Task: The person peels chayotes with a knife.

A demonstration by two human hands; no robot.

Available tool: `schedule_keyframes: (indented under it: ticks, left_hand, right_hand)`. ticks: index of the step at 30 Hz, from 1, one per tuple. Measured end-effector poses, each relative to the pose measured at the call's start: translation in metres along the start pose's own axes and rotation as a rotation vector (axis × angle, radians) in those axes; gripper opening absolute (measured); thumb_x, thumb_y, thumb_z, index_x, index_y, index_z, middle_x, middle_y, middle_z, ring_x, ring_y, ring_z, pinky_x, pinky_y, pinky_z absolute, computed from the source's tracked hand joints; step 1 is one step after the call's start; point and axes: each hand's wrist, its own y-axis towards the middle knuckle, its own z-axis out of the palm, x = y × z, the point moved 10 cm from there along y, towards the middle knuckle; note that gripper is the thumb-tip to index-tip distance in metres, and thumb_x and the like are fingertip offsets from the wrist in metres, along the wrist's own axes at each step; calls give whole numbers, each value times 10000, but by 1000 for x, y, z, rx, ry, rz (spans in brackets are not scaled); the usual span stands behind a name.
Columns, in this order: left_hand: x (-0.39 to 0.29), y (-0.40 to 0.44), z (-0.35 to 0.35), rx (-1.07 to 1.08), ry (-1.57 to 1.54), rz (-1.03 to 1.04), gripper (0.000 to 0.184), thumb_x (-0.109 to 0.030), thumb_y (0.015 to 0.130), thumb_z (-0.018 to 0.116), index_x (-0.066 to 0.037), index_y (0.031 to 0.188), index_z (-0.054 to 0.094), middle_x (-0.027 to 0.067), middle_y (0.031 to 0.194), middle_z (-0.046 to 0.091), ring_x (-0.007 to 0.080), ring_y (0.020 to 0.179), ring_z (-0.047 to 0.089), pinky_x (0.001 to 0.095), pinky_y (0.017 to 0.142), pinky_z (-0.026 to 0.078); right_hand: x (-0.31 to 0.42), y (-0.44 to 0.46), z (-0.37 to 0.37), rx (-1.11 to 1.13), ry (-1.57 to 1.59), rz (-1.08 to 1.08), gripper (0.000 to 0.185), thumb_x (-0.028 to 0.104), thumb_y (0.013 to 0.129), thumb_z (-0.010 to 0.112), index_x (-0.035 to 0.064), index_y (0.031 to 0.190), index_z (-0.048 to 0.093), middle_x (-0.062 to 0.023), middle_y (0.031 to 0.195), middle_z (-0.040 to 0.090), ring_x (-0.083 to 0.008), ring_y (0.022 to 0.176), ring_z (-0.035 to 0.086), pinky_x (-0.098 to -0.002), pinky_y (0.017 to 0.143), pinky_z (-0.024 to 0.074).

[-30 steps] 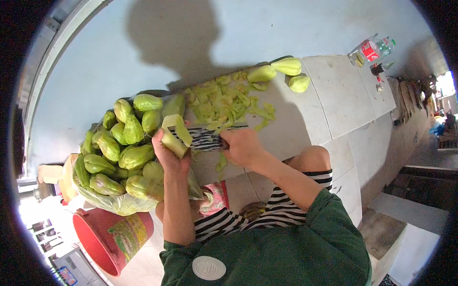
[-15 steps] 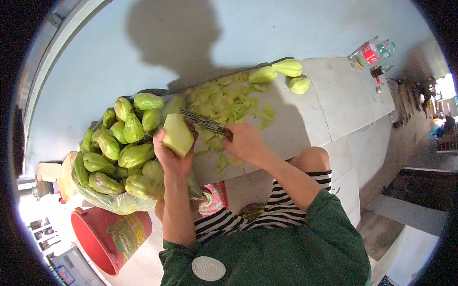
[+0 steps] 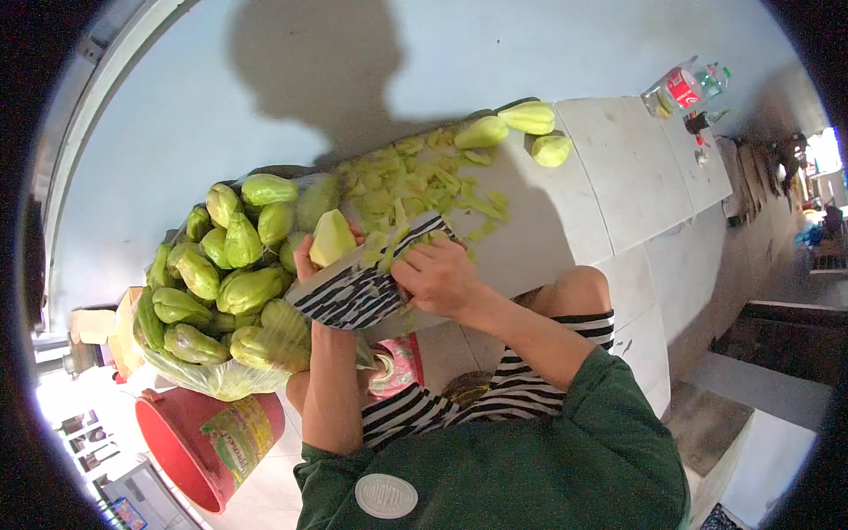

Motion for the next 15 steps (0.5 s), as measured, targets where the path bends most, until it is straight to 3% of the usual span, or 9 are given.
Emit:
schedule_keyframes:
  ticks: [6,8,13,15]
  left_hand:
    - [-1,2,-2,48,24,-3,491,-405,898,430,-2,1143,569,158,1026,635,269,923,616,394,847,500]
    - [-13,-11,-2,-243,-28,83,450,-380,895,456,-19,1137,574,162,1063,634,277,974,614,416,901,490]
    - [-19,-9,-9,-164,-16,112,433,-366,893,456,-27,1132,580,167,1059,639,277,978,615,426,901,492]
    - [-13,-3,0,34,21,13,452,-377,890,451,-17,1134,576,170,1045,641,282,959,612,432,874,499]
  right_hand:
    - [-11,-3,1,12,-9,63,161,177,649,646,111,728,522,-37,647,525,-240,621,580,-374,557,434]
    - [-45,-9,10,39,88,361,269,161,552,698,82,721,505,-73,661,519,-289,630,558,-407,555,423]
    - [-31,0,9,90,88,251,275,211,574,707,94,751,533,-75,674,588,-316,664,604,-434,574,464]
    - [-21,3,9,98,122,185,285,214,563,712,94,752,535,-77,675,588,-319,663,603,-434,574,464]
